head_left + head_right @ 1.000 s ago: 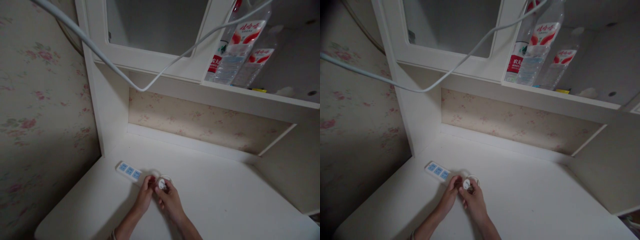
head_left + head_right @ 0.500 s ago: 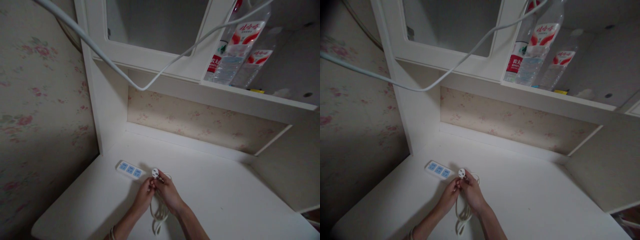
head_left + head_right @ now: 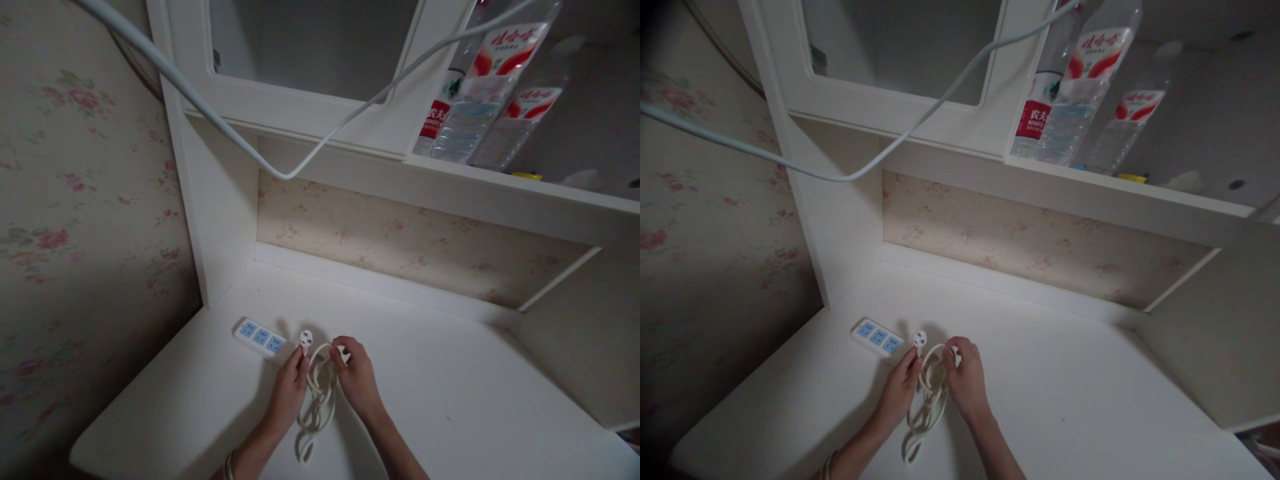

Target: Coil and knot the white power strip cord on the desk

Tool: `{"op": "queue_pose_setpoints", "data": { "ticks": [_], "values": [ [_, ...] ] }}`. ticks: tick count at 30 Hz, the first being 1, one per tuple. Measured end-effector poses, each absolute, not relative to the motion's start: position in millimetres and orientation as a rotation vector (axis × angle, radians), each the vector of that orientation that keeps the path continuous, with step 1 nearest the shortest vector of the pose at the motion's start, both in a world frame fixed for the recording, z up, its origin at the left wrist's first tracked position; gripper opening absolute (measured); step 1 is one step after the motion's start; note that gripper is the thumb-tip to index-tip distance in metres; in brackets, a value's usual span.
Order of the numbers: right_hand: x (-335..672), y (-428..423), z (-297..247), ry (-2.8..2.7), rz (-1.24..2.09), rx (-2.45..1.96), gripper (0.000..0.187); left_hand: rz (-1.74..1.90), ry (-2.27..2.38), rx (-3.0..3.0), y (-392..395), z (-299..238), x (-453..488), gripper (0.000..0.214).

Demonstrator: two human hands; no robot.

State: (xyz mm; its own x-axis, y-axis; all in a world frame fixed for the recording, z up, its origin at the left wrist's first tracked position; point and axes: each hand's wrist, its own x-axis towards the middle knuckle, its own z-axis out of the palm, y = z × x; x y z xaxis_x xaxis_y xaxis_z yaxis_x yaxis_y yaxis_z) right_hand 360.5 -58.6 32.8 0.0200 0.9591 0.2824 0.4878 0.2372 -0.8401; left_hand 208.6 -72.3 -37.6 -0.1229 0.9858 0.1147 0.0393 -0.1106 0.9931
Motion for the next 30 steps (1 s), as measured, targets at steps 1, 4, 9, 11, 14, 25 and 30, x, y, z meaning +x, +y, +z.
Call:
{"op": "queue_pose_setpoints", "data": {
  "ticks": [1,4,9,11,14,25,30],
  "values": [
    [362.7,-57.2,31.3,-1.657,0.574,-1.384,0.022,1.388,1.255,1.235,-72.0,-37.8,208.3,0.046],
    [364.1,-57.1,27.4,-1.789,0.641,-1.378,0.025,1.412,1.233,1.186,-71.2,-39.5,207.4,0.055],
    [355.8,-65.7,25.6,-1.873,0.711,-1.403,0.033,1.391,1.328,1.281,-69.8,-39.2,207.4,0.046],
    [351.8,-68.3,28.6,-1.888,0.672,-1.364,0.031,1.364,1.322,1.327,-70.1,-36.8,208.4,0.047],
    [346.3,-69.1,36.8,-1.912,0.698,-1.261,0.030,1.355,1.295,1.351,-71.6,-31.9,209.3,0.048],
    [342.1,-66.6,32.4,-1.887,0.626,-1.365,0.031,1.417,1.413,1.335,-74.0,-24.2,205.9,0.034],
    [351.8,-64.8,31.1,-1.927,0.656,-1.242,0.031,1.367,1.406,1.370,-73.5,-17.2,207.6,0.033]
  ]
}}
